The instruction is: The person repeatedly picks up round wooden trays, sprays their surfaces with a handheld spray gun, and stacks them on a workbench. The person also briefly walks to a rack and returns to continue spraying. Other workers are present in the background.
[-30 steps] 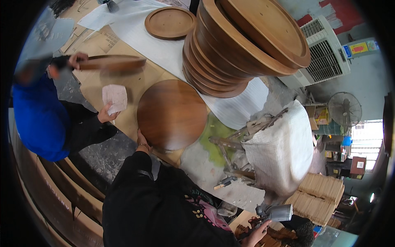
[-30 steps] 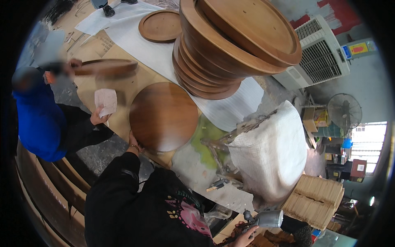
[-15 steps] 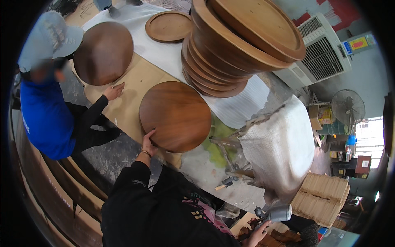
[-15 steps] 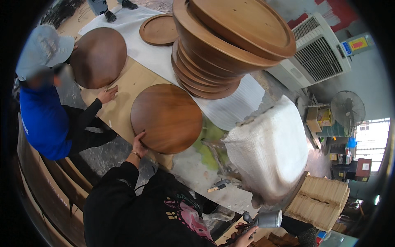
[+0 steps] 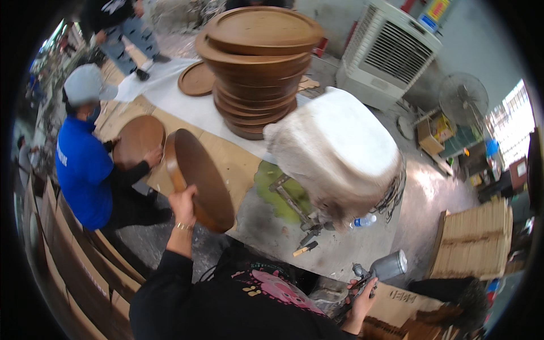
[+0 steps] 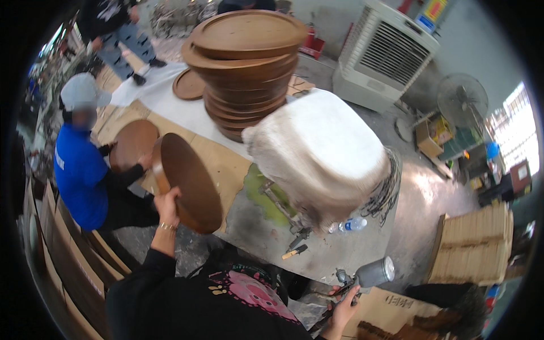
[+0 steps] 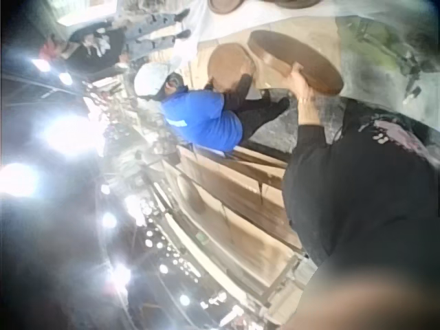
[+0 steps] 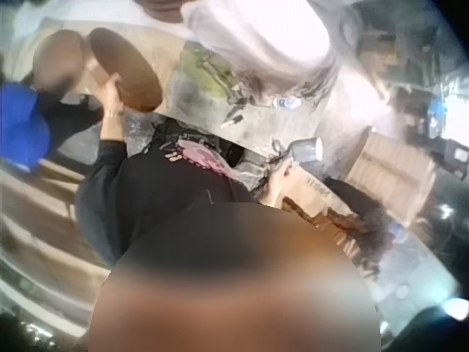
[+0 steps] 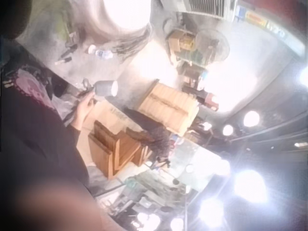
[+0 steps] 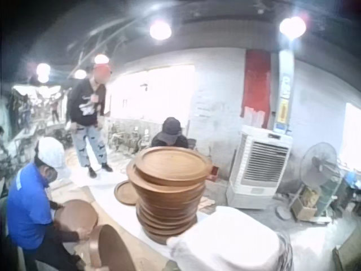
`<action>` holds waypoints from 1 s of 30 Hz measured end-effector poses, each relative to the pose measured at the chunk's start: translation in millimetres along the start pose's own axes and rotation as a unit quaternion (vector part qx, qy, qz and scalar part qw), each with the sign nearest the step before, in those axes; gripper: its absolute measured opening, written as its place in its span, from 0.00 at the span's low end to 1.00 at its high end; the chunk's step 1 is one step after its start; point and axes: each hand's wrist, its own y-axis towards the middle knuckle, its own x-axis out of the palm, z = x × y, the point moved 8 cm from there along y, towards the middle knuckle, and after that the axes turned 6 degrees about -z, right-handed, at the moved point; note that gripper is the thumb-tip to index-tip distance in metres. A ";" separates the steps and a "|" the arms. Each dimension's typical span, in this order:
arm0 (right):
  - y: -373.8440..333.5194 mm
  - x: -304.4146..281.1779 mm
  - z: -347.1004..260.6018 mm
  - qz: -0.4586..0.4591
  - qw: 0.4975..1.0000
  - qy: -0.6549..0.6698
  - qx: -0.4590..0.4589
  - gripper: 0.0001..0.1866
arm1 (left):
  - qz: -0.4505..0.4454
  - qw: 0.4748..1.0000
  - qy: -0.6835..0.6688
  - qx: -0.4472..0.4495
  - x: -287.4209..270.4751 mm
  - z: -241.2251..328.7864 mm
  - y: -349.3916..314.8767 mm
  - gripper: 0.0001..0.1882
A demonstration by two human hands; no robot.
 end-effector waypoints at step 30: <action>-48.7 -100.5 -25.9 -0.015 0.957 0.196 -0.215 0.26 | -0.437 0.437 0.239 0.749 304.7 254.1 -233.7 0.24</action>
